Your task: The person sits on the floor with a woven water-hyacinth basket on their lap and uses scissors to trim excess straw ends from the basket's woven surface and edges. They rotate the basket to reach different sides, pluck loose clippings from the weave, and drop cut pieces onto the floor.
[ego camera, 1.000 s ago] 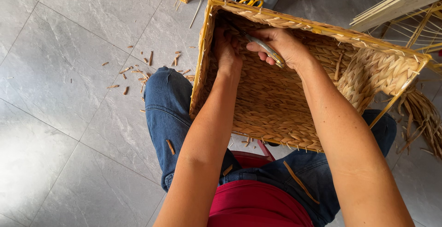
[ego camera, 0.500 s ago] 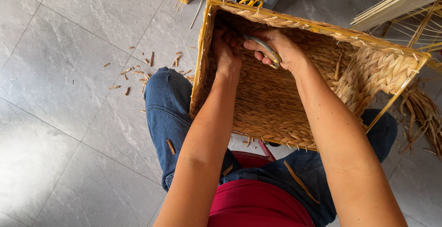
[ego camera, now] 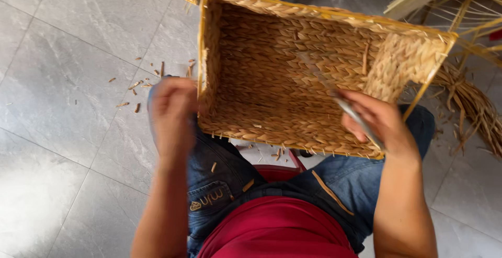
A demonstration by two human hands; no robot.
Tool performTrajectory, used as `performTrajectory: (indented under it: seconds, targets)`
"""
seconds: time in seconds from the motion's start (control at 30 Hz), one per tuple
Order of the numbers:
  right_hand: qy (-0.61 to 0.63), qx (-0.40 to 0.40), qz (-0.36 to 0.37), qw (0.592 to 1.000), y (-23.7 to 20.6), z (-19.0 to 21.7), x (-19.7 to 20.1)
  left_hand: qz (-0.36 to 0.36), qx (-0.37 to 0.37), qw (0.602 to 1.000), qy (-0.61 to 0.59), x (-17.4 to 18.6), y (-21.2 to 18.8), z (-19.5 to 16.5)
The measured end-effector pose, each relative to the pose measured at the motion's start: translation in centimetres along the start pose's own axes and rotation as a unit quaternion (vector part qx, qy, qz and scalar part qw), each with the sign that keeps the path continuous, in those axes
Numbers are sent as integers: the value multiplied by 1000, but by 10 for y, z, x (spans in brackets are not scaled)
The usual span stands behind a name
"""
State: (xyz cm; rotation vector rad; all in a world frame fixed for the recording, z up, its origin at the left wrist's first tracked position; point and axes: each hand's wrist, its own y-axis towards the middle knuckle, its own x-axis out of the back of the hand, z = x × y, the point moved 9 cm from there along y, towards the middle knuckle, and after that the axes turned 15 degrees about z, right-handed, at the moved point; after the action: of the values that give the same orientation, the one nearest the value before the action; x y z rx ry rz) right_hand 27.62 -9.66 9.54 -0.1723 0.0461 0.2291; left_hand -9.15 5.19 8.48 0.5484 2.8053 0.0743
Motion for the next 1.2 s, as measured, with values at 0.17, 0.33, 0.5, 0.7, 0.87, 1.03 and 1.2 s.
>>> performTrajectory:
  seconds: [0.17,0.33,0.5,0.7,0.87,1.03,1.2]
  targets:
    - [-72,284,-299,908,-113,23,41,-146,5,871,469,61,-8,-54]
    - [8,242,-443,863,-132,-25,83,35,-26,927,372,-10,6,6]
    - [-5,154,-409,899,-113,-63,95,-46,4,916,399,-19,16,34]
    - [1,105,-392,914,-88,-74,130,-43,-13,881,471,-21,52,38]
    - [81,123,-344,927,-62,-71,151,-14,14,851,525,-22,92,47]
    - [98,120,-328,932,-66,-70,147,10,57,846,531,-19,90,44]
    - [131,111,-320,932,-70,-80,144,18,-57,791,609,-65,81,11]
